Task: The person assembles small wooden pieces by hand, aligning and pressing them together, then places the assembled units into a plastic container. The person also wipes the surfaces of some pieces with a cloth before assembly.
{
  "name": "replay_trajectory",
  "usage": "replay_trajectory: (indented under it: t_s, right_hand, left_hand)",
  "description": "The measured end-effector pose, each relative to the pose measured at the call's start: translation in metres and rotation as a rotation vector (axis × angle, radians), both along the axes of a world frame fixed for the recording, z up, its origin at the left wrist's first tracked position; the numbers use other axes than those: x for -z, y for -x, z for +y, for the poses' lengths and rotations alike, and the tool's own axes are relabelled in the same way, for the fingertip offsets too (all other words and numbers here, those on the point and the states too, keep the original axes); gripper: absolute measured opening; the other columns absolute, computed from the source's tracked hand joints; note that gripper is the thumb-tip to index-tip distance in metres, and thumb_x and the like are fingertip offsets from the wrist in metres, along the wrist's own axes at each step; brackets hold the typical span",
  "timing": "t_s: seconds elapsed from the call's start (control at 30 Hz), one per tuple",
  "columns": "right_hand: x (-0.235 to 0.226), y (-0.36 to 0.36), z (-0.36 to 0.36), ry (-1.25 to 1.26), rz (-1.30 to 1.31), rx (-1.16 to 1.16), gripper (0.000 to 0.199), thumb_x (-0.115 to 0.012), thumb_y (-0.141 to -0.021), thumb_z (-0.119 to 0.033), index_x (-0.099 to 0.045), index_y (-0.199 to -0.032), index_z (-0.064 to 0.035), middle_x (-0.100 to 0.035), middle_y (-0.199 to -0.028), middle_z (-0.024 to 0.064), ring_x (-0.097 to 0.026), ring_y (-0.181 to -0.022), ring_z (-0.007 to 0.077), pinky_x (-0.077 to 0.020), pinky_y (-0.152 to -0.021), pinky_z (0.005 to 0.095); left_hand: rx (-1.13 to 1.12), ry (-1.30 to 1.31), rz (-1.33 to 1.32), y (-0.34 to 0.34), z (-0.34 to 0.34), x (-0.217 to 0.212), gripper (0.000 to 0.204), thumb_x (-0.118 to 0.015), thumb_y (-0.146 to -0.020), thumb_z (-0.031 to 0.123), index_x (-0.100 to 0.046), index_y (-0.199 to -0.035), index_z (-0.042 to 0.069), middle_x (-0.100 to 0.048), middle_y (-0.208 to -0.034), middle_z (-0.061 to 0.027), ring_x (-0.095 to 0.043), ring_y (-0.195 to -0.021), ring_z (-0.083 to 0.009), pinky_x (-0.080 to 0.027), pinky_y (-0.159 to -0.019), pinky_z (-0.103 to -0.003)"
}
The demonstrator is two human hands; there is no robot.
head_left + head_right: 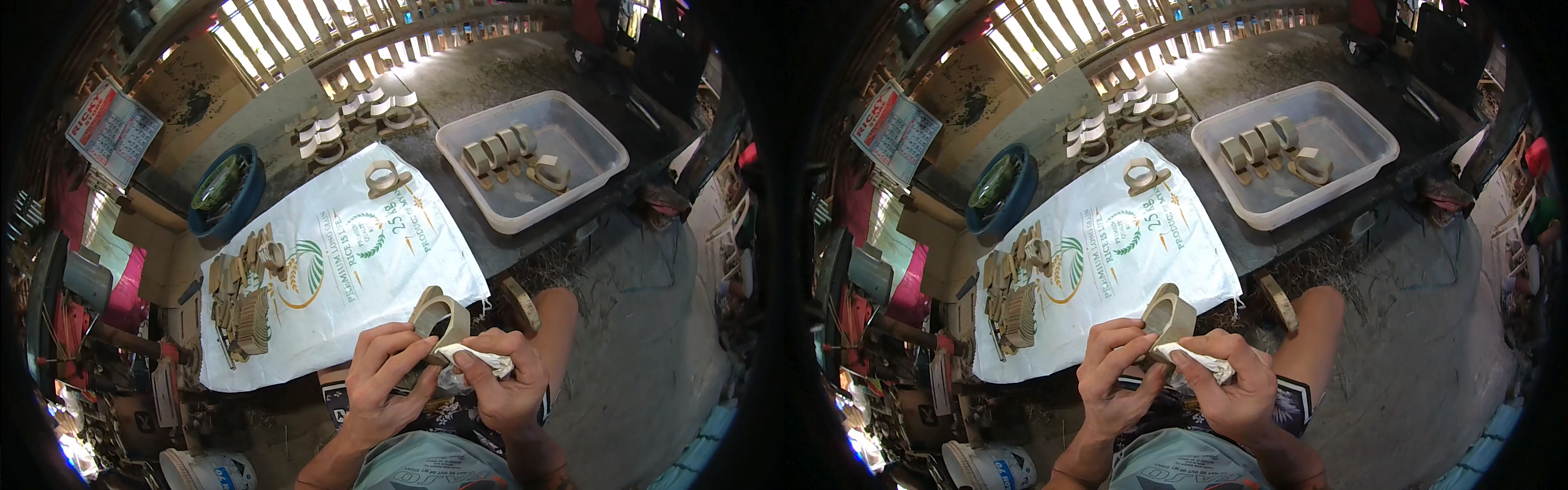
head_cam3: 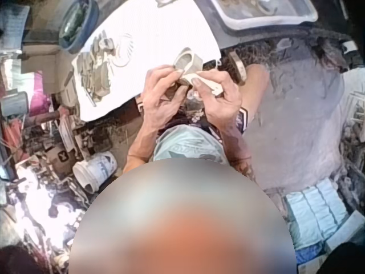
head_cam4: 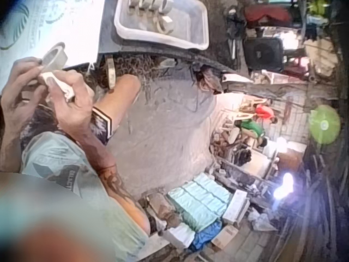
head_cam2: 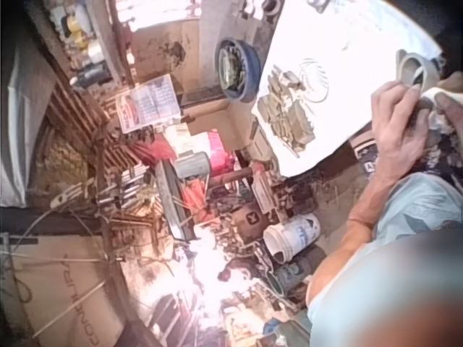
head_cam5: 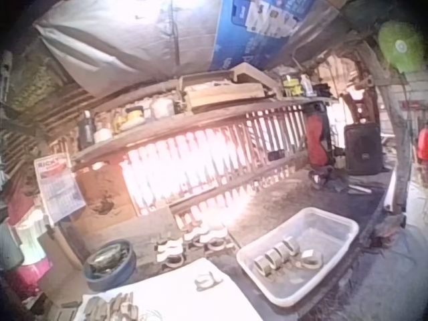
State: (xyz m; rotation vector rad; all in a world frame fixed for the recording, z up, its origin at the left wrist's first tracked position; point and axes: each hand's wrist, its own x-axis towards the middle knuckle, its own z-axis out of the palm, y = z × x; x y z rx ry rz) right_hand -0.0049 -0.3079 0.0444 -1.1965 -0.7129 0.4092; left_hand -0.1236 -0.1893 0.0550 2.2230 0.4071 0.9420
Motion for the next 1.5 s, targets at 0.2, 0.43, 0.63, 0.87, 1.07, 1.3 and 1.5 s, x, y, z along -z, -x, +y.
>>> replay_trajectory:
  t_s: [0.2, 0.43, 0.63, 0.87, 1.07, 1.3, 1.5]
  right_hand:
    - [0.0000, 0.0007, 0.0013, 0.000, 0.072, 0.053, 0.015, -0.073, -0.090, 0.005, -0.066, -0.103, 0.0046, -0.071, -0.082, 0.0112, -0.068, -0.070, 0.0116, -0.0520, -0.063, 0.0254]
    - [0.0013, -0.0029, 0.0008, 0.004, 0.096, 0.086, 0.013, -0.072, -0.091, 0.005, -0.065, -0.102, 0.0037, -0.072, -0.082, 0.0116, -0.070, -0.072, 0.0122, -0.0524, -0.062, 0.0246]
    - [0.0035, -0.0013, 0.0000, -0.005, 0.071, 0.034, 0.014, -0.072, -0.090, 0.006, -0.065, -0.102, 0.0043, -0.071, -0.080, 0.0118, -0.069, -0.070, 0.0120, -0.0522, -0.060, 0.0253]
    - [0.0051, 0.0034, -0.0011, -0.004, -0.046, -0.015, 0.015, -0.073, -0.089, 0.007, -0.064, -0.101, 0.0050, -0.071, -0.080, 0.0130, -0.069, -0.069, 0.0123, -0.0522, -0.059, 0.0266]
    - [0.0059, 0.0039, -0.0001, -0.022, 0.058, 0.021, 0.013, -0.072, -0.090, 0.006, -0.064, -0.100, 0.0045, -0.071, -0.079, 0.0125, -0.068, -0.067, 0.0121, -0.0513, -0.058, 0.0256]
    - [0.0055, -0.0024, -0.0006, -0.001, 0.052, 0.075, 0.012, -0.070, -0.091, 0.007, -0.063, -0.101, 0.0042, -0.070, -0.079, 0.0117, -0.069, -0.068, 0.0120, -0.0507, -0.057, 0.0244]
    - [0.0078, 0.0028, -0.0026, -0.015, 0.031, -0.011, 0.013, -0.071, -0.090, 0.007, -0.063, -0.101, 0.0045, -0.071, -0.079, 0.0122, -0.068, -0.067, 0.0120, -0.0509, -0.057, 0.0252]
  left_hand:
    - [0.007, -0.028, -0.008, 0.0009, 0.0010, 0.0017, 0.044, -0.083, -0.068, -0.004, -0.074, -0.111, 0.002, -0.068, -0.101, -0.0100, -0.064, -0.103, -0.0304, -0.053, -0.085, -0.039]
    - [0.017, -0.061, 0.000, 0.0025, 0.0025, 0.0038, 0.044, -0.084, -0.067, -0.003, -0.073, -0.109, 0.002, -0.069, -0.099, -0.0121, -0.066, -0.102, -0.0320, -0.055, -0.084, -0.038]
    - [0.007, -0.022, -0.008, 0.0030, 0.0020, 0.0034, 0.044, -0.083, -0.068, -0.004, -0.074, -0.111, 0.002, -0.068, -0.102, -0.0105, -0.064, -0.103, -0.0311, -0.054, -0.086, -0.039]
    - [-0.019, -0.048, 0.010, 0.0040, 0.0044, 0.0043, 0.044, -0.083, -0.067, -0.004, -0.074, -0.109, 0.002, -0.069, -0.101, -0.0125, -0.066, -0.104, -0.0321, -0.056, -0.084, -0.038]
    - [-0.003, -0.045, -0.001, 0.0045, 0.0047, 0.0055, 0.043, -0.083, -0.067, -0.003, -0.073, -0.109, 0.002, -0.069, -0.101, -0.0126, -0.066, -0.104, -0.0317, -0.056, -0.084, -0.038]
    - [0.006, -0.008, -0.011, 0.0055, 0.0022, 0.0051, 0.045, -0.082, -0.068, -0.004, -0.074, -0.112, 0.003, -0.069, -0.102, -0.0107, -0.064, -0.104, -0.0311, -0.054, -0.087, -0.040]
    - [-0.015, -0.041, -0.005, 0.0048, 0.0052, 0.0060, 0.043, -0.083, -0.068, -0.003, -0.073, -0.109, 0.002, -0.069, -0.101, -0.0126, -0.066, -0.104, -0.0310, -0.056, -0.083, -0.037]
